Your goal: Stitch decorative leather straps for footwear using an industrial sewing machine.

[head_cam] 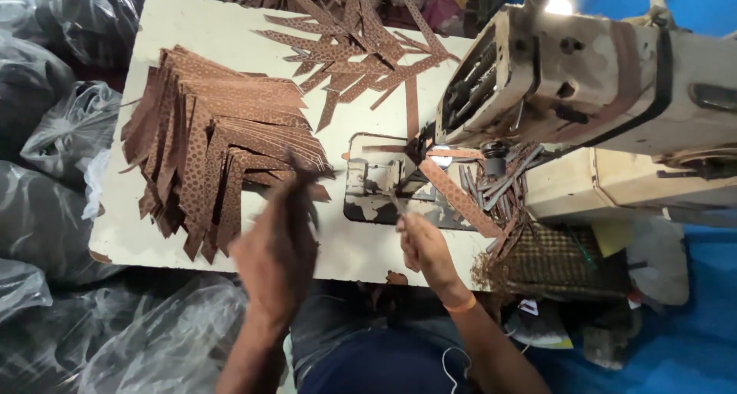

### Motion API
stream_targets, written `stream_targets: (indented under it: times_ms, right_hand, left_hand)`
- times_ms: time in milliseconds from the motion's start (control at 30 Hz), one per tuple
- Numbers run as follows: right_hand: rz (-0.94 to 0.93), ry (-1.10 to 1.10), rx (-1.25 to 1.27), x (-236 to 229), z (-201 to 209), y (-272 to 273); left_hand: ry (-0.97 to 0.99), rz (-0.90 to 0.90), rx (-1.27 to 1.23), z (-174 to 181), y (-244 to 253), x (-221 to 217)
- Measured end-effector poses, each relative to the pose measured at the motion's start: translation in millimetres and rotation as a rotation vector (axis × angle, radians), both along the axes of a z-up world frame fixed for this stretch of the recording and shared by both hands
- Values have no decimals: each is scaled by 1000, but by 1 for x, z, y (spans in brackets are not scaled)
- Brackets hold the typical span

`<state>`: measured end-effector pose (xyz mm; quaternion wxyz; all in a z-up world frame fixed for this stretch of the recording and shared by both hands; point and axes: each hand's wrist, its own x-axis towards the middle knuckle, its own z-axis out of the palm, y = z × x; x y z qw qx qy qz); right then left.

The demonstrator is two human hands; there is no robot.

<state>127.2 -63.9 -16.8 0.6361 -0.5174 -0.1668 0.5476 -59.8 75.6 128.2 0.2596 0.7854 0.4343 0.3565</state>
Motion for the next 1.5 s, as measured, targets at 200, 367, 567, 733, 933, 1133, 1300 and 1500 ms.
stream_targets:
  times_ms: [200,367,567,733,933,1133,1300,1500]
  right_hand:
    - [-169,-1165,-174,-3,-30,-21]
    - [-334,-1673,16,6,26,-28]
    - [-310,-1561,139,39,87,11]
    - [-132,-1523,118,47,84,18]
    - [-141,-1505,74,51,81,24]
    - [-182,-1447,156,56,75,8]
    - [-474,-1215,154,102,107,-61]
    - [-607,-1197,256,168,100,-121]
  left_hand:
    - [296,-160,431,-15,68,93]
    - [74,-553,-88,-98,51,137]
    - [-476,-525,-943,-104,-15,127]
    - [-677,-475,-901,-120,-31,133]
    - [-675,-417,-908,-100,-23,143]
    - [-614,-422,-886,-97,-16,145]
    - [-557,-447,-888,-92,-12,140]
    - [-481,-383,-847,-116,3,142]
